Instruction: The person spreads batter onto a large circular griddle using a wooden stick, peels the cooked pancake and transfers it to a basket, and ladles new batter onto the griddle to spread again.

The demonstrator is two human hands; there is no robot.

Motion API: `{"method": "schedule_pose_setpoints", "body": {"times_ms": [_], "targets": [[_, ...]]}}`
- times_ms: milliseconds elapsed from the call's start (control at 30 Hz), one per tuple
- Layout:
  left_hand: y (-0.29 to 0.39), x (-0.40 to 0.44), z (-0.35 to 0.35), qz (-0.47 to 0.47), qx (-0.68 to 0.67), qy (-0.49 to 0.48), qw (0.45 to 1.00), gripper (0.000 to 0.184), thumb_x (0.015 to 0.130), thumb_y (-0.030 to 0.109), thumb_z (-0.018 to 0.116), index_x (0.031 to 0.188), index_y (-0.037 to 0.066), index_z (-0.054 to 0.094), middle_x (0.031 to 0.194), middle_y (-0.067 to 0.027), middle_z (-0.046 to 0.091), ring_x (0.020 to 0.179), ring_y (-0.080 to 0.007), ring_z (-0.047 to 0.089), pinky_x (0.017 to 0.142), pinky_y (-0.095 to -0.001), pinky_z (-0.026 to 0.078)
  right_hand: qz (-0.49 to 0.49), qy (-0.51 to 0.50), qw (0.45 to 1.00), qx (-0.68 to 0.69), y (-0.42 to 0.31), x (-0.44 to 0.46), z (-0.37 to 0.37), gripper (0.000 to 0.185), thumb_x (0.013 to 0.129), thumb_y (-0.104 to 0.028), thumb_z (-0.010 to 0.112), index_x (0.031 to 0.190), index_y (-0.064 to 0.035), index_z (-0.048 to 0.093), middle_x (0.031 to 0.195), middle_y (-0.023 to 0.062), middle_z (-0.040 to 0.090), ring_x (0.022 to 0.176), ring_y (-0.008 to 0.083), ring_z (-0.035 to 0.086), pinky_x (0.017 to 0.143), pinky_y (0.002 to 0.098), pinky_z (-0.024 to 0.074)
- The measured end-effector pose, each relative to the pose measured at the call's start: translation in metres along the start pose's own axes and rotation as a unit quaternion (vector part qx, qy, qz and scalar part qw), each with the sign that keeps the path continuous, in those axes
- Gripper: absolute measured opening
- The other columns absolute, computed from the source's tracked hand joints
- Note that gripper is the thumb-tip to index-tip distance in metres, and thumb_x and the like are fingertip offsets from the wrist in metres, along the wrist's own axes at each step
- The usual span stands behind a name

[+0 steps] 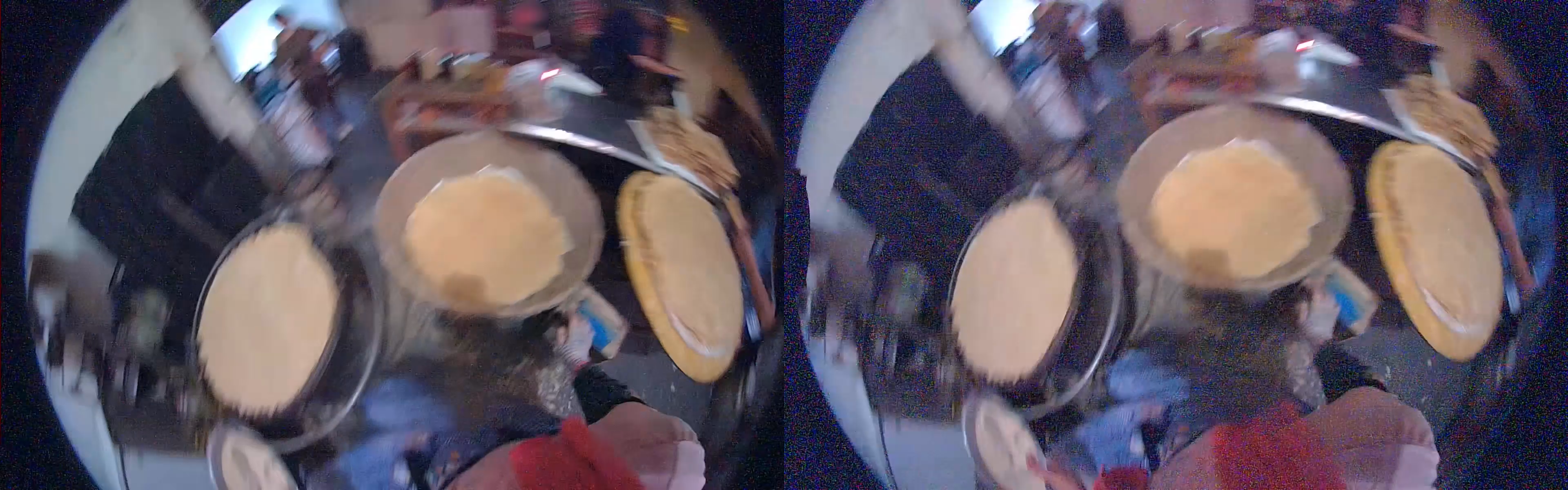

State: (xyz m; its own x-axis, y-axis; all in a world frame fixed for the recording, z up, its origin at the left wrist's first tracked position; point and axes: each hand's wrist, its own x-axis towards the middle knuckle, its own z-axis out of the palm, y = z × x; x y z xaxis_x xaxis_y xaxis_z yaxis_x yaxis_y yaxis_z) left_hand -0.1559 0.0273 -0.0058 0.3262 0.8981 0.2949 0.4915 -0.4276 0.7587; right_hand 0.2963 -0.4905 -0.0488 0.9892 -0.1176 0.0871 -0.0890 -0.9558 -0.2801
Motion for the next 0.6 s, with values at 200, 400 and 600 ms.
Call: {"method": "schedule_pose_setpoints", "body": {"times_ms": [200, 400, 600], "targets": [[0.08, 0.035, -0.022, 0.112, 0.242, 0.06, 0.962, 0.045, 0.091, 0.016, 0.05, 0.128, -0.005, 0.038, 0.13, -0.0288, 0.037, 0.119, -0.0428, 0.036, 0.102, -0.0476, 0.027, -0.307, 0.065, 0.945, 0.091, -0.136, 0.01, 0.003, 0.044, 0.077, -0.013, 0.057, 0.119, -0.0017, 0.049, 0.108, 0.0194, 0.055, 0.1, 0.0371, 0.051, 0.089, 0.0462, 0.0384], [0.067, 0.101, -0.014, 0.125, 0.285, 0.077, 0.947, 0.046, 0.08, -0.001, 0.051, 0.124, -0.005, 0.039, 0.127, -0.0265, 0.039, 0.118, -0.0425, 0.036, 0.101, -0.0478, 0.028, -0.246, -0.245, 0.804, 0.482, -0.278, -0.022, -0.001, 0.028, 0.088, -0.015, 0.053, 0.112, -0.0012, 0.053, 0.105, 0.0126, 0.06, 0.096, 0.0262, 0.057, 0.084, 0.0357, 0.0462], [0.05, 0.16, -0.011, 0.192, 0.38, -0.006, 0.905, 0.057, 0.065, -0.007, 0.046, 0.121, -0.004, 0.041, 0.128, -0.0249, 0.039, 0.12, -0.041, 0.035, 0.102, -0.0486, 0.027, -0.083, -0.509, 0.642, 0.568, -0.396, -0.05, -0.034, 0.029, 0.087, -0.02, 0.055, 0.111, -0.0041, 0.054, 0.095, 0.0118, 0.064, 0.086, 0.0218, 0.062, 0.074, 0.0332, 0.0513]]}}
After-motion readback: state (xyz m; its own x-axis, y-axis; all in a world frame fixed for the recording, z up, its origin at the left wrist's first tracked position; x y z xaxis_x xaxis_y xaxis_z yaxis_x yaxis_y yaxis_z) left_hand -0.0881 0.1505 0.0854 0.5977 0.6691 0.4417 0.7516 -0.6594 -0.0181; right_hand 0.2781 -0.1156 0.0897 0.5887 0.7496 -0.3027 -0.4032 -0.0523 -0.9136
